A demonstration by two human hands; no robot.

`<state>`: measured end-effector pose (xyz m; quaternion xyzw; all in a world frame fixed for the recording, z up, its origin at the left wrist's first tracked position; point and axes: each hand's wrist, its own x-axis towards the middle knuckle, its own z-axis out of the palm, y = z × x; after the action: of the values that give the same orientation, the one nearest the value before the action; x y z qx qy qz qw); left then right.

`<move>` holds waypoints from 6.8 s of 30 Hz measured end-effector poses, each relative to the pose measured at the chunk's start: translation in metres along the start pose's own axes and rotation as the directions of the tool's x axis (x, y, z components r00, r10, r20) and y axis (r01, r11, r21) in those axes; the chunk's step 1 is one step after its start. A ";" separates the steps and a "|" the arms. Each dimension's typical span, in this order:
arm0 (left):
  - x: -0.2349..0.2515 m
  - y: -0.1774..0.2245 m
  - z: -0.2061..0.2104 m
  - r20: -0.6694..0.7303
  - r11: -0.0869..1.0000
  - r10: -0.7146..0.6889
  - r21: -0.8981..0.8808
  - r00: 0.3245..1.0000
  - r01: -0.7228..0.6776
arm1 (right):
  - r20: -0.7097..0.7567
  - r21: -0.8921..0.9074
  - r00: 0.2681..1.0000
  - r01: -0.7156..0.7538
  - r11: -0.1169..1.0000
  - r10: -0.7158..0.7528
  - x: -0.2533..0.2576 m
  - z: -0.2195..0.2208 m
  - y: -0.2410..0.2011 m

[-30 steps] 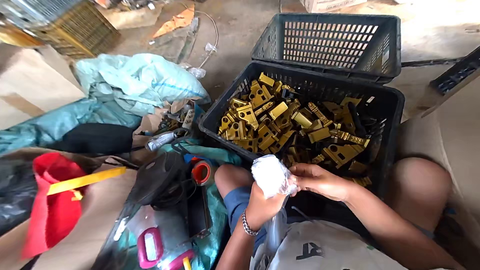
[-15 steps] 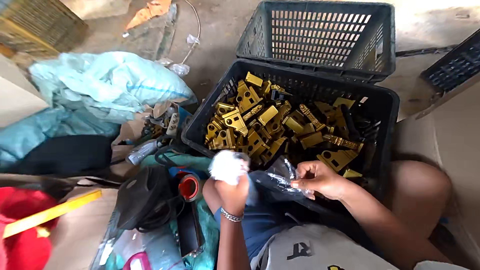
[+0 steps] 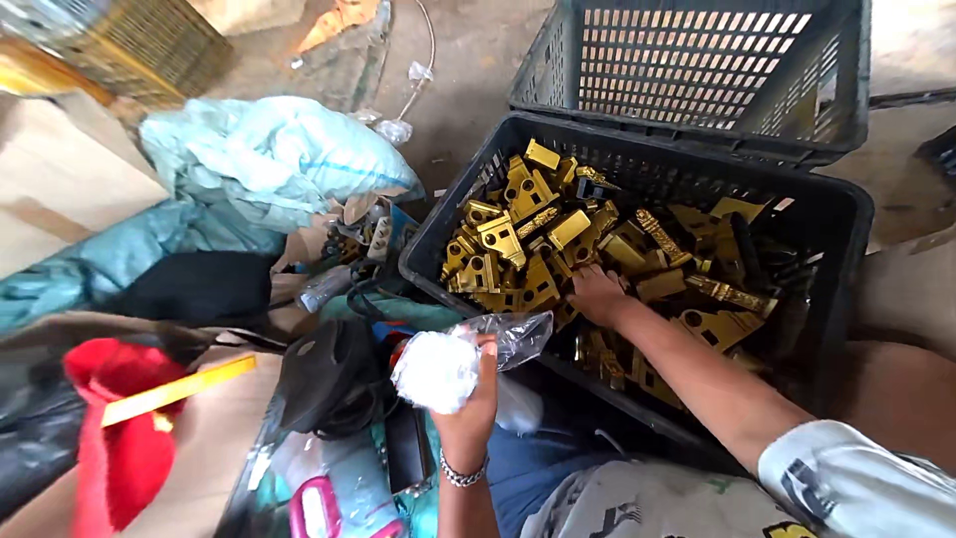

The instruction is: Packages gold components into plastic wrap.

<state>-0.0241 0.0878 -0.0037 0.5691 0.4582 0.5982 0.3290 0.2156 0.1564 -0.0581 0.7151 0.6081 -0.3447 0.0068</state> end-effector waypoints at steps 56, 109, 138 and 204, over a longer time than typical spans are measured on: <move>-0.046 0.009 0.055 0.386 0.980 0.058 -0.200 0.921 0.022 | -0.256 0.850 0.900 0.383 0.362 -0.351 -0.136 0.003 0.004; -0.009 0.033 0.077 0.284 0.584 -0.517 -0.572 0.808 0.575 | -0.689 0.694 0.714 0.700 0.171 -0.126 -0.136 -0.004 0.009; -0.039 -0.001 0.059 0.315 0.994 0.033 -0.106 0.948 0.000 | -0.369 0.701 0.862 0.503 0.506 -0.347 -0.125 -0.009 0.001; -0.012 0.012 0.070 0.251 0.999 0.054 -0.008 0.966 -0.054 | -0.234 0.864 0.932 0.330 0.380 -0.278 -0.122 -0.014 0.003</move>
<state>0.0476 0.0851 -0.0022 0.6525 0.3968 0.5302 0.3683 0.2216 0.0557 0.0125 0.4946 0.4546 -0.5894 -0.4487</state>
